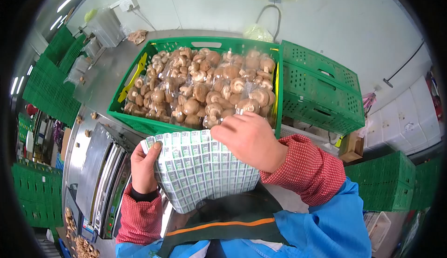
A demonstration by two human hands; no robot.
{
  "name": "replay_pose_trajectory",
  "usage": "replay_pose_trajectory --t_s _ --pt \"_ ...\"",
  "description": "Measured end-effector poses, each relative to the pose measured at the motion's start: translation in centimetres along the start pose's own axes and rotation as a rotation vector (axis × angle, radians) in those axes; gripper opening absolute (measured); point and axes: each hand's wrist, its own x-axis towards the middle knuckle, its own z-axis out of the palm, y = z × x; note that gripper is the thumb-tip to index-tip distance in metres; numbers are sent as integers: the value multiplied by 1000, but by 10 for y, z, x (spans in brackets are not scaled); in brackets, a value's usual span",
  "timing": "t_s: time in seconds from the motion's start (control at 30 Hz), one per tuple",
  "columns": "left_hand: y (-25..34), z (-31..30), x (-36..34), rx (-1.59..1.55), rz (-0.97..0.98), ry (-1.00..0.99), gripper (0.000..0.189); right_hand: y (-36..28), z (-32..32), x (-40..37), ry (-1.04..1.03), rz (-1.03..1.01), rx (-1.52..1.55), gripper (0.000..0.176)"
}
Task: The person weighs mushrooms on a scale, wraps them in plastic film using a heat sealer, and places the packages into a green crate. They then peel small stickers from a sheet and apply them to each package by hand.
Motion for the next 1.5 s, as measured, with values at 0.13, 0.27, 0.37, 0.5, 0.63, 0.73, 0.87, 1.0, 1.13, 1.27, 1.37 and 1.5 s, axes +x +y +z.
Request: replay_pose_trajectory --t_s 0.13,0.27,0.37,0.5,0.63,0.73,0.87,1.0,1.13,1.27,1.37,1.5 --pt "9 -4 16 15 2 1 8 29 -15 28 62 204 281 9" --pt "32 -5 22 101 99 19 6 145 -16 82 -31 578 406 14" --pt "41 -6 28 170 159 27 12 259 40 101 -210 597 176 20" --pt "37 -3 45 177 137 79 12 303 83 112 -457 460 -254 27" --pt "36 3 51 196 127 142 12 202 34 134 -393 449 44 37" --pt "34 4 57 229 127 137 12 133 21 114 -513 184 610 32" --pt "34 11 63 247 122 127 10 100 22 96 -397 62 505 19" --pt "32 11 66 216 113 113 9 97 24 91 -281 -5 469 14" --pt "27 9 74 155 57 126 8 94 29 96 -178 -188 331 11" --pt "22 0 82 128 30 197 6 150 50 126 -159 340 596 14" --pt "19 -8 78 182 82 224 7 253 107 161 -203 509 352 18" --pt "18 -12 76 167 75 228 9 298 149 169 -394 448 -126 25"
